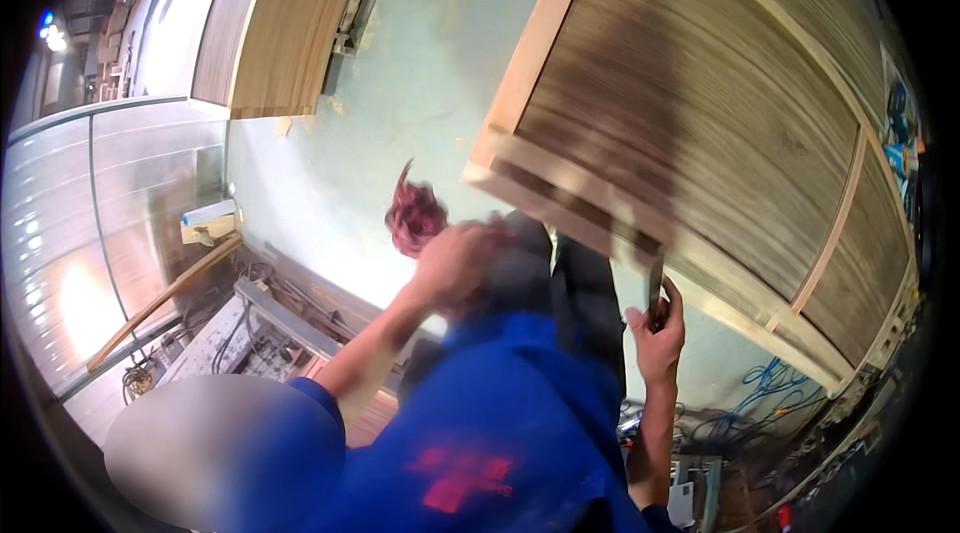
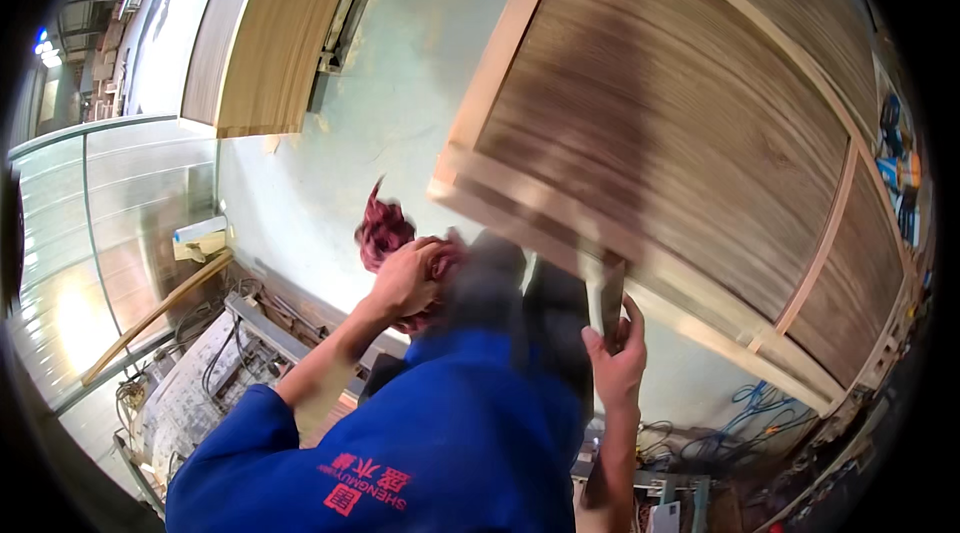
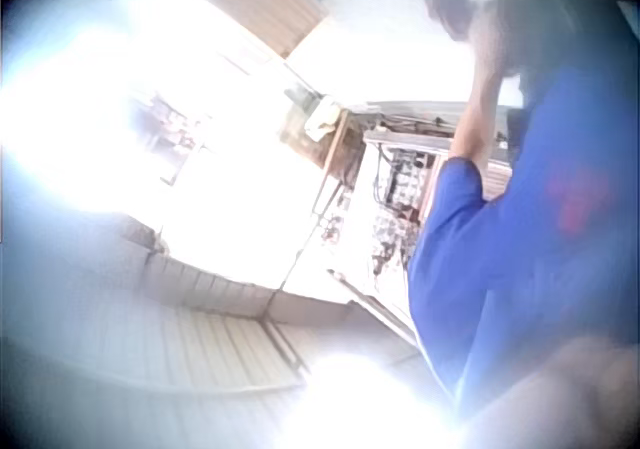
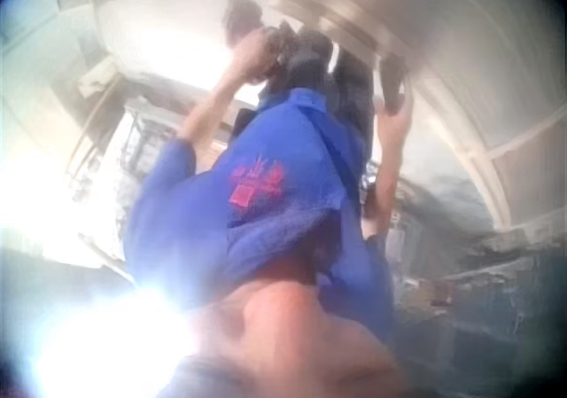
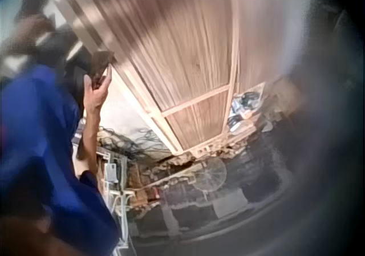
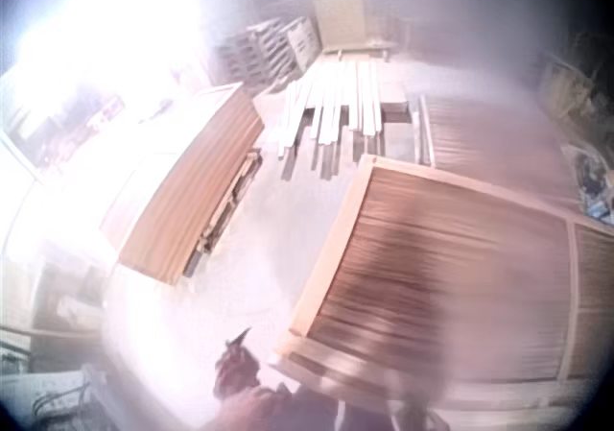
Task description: The person cleans and smooths a large wooden door panel in a workshop. They first wipe the surface with a cloth, then scrape the edges with a metal tool, and finally use a handheld electric sander to smooth the wood grain.
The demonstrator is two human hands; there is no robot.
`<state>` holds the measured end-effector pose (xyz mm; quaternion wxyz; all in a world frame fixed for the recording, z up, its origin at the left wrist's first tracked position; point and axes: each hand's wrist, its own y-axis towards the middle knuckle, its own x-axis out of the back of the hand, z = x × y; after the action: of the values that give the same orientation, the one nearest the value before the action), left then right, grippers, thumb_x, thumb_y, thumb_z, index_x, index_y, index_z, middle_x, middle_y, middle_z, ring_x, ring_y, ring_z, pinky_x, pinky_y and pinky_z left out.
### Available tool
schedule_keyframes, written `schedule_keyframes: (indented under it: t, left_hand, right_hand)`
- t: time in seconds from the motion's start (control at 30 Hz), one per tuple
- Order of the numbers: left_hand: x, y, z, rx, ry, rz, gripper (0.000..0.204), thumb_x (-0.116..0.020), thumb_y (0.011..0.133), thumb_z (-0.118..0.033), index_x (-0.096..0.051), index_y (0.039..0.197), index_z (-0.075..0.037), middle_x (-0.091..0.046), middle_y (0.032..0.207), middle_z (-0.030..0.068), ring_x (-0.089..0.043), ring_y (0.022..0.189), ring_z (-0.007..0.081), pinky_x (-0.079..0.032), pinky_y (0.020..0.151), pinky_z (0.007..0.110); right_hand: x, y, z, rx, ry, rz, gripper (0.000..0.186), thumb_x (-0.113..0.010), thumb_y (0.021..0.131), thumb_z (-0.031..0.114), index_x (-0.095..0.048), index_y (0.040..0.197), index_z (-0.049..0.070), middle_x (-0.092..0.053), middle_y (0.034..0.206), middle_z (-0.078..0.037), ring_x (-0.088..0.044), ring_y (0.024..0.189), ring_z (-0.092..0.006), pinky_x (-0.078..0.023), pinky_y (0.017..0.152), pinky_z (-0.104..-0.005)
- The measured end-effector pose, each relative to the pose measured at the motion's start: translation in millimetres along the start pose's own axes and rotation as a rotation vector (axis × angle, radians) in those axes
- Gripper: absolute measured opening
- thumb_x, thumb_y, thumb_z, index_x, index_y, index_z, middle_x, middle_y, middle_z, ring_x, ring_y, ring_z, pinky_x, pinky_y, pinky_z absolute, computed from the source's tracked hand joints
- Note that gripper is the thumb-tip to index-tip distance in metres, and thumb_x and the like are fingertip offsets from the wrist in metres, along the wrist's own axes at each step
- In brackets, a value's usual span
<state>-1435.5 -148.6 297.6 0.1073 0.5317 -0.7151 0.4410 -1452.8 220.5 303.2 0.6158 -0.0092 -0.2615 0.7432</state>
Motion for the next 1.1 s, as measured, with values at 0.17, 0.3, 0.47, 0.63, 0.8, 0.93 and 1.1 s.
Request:
schedule_keyframes:
  t: [0.17, 0.3, 0.47, 0.63, 0.8, 0.93, 1.1]
  left_hand:
    - [-55, -5, -125, -0.281, -0.62, 0.129, 0.038, -0.062, 0.102, -0.038, -0.067, 0.126, -0.009, -0.067, 0.122, 0.0166, -0.063, 0.117, 0.0374, -0.05, 0.101, 0.045]
    - [-123, -27, -207, -0.524, -0.49, 0.179, 0.047, -0.055, 0.104, -0.046, -0.057, 0.118, -0.001, -0.056, 0.109, 0.0197, -0.057, 0.106, 0.0399, -0.047, 0.094, 0.048]
    - [-198, -64, -243, -0.594, -0.433, 0.185, 0.04, -0.056, 0.104, -0.037, -0.055, 0.118, 0.001, -0.052, 0.115, 0.022, -0.051, 0.112, 0.0414, -0.044, 0.1, 0.048]
    - [-293, -74, -263, -0.488, -0.64, 0.339, 0.036, -0.058, 0.099, -0.018, -0.054, 0.131, -0.002, -0.052, 0.124, 0.0195, -0.053, 0.116, 0.0373, -0.044, 0.103, 0.047]
    - [-378, -73, -330, -0.052, -0.743, 0.571, 0.045, -0.042, 0.113, -0.038, -0.06, 0.136, -0.006, -0.064, 0.124, 0.0061, -0.059, 0.112, 0.0168, -0.044, 0.102, 0.031]
    - [-434, -84, -456, -0.194, -0.593, 0.802, 0.021, -0.051, 0.109, -0.016, -0.062, 0.122, -0.004, -0.063, 0.101, 0.0017, -0.062, 0.098, 0.0151, -0.05, 0.089, 0.029]
    - [-500, -58, -559, -0.51, -0.391, 0.642, 0.023, -0.054, 0.106, -0.015, -0.067, 0.097, 0.001, -0.071, 0.099, 0.0136, -0.067, 0.094, 0.0213, -0.052, 0.088, 0.035]
  right_hand:
    - [2, -63, -11, -0.301, 0.393, -0.134, 0.032, -0.061, 0.107, 0.028, -0.06, 0.126, 0.002, -0.055, 0.077, 0.003, -0.047, 0.059, -0.0035, -0.036, 0.053, -0.0216]
    - [6, -124, -61, -0.472, 0.591, -0.26, 0.04, -0.063, 0.105, 0.032, -0.059, 0.131, 0.001, -0.067, 0.101, -0.005, -0.065, 0.08, -0.0137, -0.051, 0.068, -0.0289]
    - [37, -172, -64, -0.45, 0.635, -0.321, 0.047, -0.07, 0.098, 0.028, -0.057, 0.133, 0.0, -0.068, 0.108, -0.008, -0.066, 0.09, -0.0169, -0.052, 0.078, -0.0315]
    - [96, -204, -107, -0.429, 0.561, -0.357, 0.056, -0.078, 0.091, 0.024, -0.055, 0.136, -0.001, -0.07, 0.115, -0.012, -0.066, 0.101, -0.0201, -0.054, 0.088, -0.0341]
    - [198, -235, -169, -0.452, 0.507, -0.441, 0.067, -0.086, 0.084, 0.02, -0.053, 0.138, -0.003, -0.071, 0.122, -0.015, -0.067, 0.111, -0.0233, -0.055, 0.098, -0.0367]
    - [324, -290, -198, -0.43, 0.584, -0.556, 0.056, -0.084, 0.085, 0.018, -0.06, 0.129, -0.006, -0.073, 0.115, -0.012, -0.068, 0.106, -0.0193, -0.055, 0.096, -0.0354]
    - [474, -329, -278, -0.344, 0.609, -1.01, 0.047, -0.083, 0.089, 0.023, -0.065, 0.122, -0.006, -0.074, 0.106, -0.008, -0.069, 0.091, -0.016, -0.058, 0.081, -0.0326]
